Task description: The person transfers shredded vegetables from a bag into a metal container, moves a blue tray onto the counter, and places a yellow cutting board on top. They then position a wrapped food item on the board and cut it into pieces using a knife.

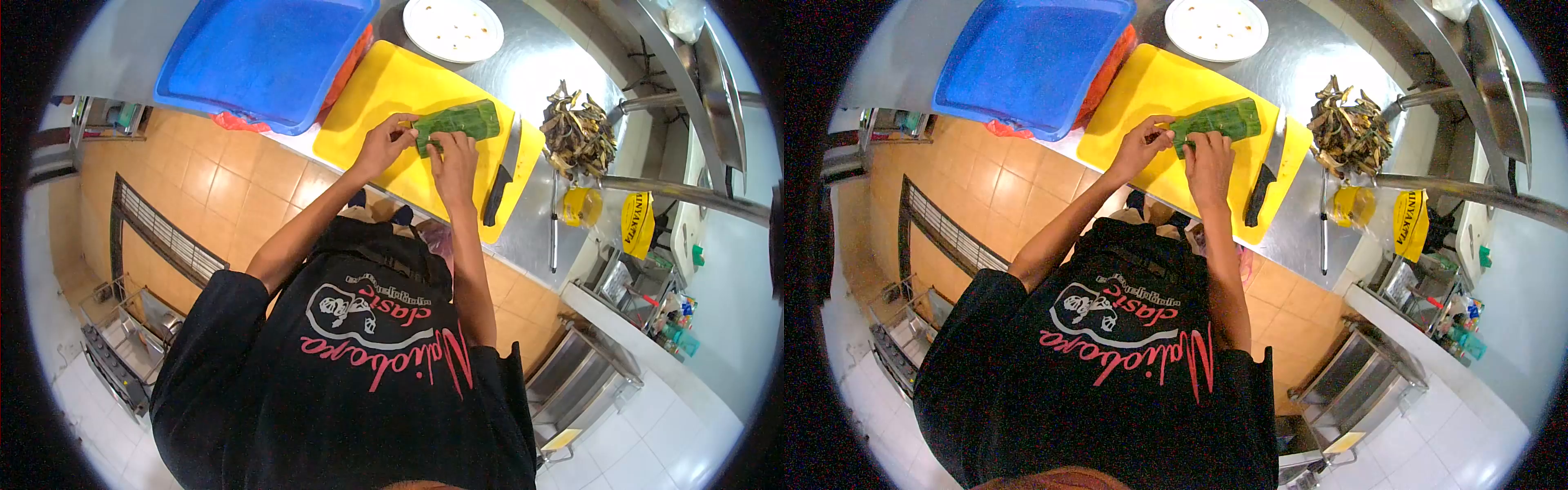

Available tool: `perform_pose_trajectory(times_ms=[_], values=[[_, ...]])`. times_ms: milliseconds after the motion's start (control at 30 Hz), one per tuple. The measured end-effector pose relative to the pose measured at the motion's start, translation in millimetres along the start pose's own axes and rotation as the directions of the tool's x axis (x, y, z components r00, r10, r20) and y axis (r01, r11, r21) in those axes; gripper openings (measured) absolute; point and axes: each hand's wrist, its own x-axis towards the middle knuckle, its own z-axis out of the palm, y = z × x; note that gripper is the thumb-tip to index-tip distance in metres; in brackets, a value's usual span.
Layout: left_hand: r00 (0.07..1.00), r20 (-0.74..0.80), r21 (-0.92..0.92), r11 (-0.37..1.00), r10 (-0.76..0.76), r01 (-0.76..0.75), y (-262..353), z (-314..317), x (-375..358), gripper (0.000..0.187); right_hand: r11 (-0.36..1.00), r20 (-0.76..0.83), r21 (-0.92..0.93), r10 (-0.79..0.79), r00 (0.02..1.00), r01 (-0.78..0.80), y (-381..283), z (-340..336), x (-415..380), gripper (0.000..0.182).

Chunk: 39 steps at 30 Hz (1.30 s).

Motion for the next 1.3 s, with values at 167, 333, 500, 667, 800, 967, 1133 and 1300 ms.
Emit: perform_pose_trajectory(times_ms=[167,333,500,667,800,967,1133,1300], values=[[0.949,0.012,0.37,0.88,0.316,-0.297,7.8,-6.0,-2.6,0.036,0.997,-0.006,-0.026,0.068,0.998,-0.068,4.1,12.8,0.9,0.015],[0.836,0.196,0.485,0.69,0.513,-0.537,11.9,-17.3,6.7,0.029,0.999,-0.016,0.003,0.051,0.999,-0.051,3.3,10.3,1.9,0.013],[0.875,0.181,0.394,0.782,0.449,-0.483,14.7,-15.4,11.0,0.014,0.999,0.023,-0.036,0.017,1.0,-0.016,3.0,7.5,5.5,0.012],[0.875,0.165,0.396,0.781,0.456,-0.482,12.3,-13.1,15.0,0.008,0.997,0.029,0.004,0.073,0.997,-0.073,-0.3,4.1,3.4,0.015],[0.881,0.171,0.412,0.78,0.442,-0.471,14.2,-11.5,14.5,0.009,0.996,-0.029,0.064,0.064,0.998,-0.062,-4.6,8.8,6.7,0.013],[0.89,0.16,0.409,0.792,0.427,-0.453,13.1,-10.2,14.1,0.011,0.997,-0.02,0.05,-0.061,0.998,0.061,6.8,11.7,17.0,0.011],[0.861,0.227,0.464,0.727,0.455,-0.507,22.1,-14.2,12.0,0.021,0.975,0.057,0.223,-0.037,0.998,0.024,19.7,7.6,24.0,0.01],[0.823,0.318,0.556,0.61,0.471,-0.564,28.5,-13.8,21.3,0.022,0.914,0.097,0.365,0.152,0.984,-0.177,26.4,-1.9,23.6,0.011]])
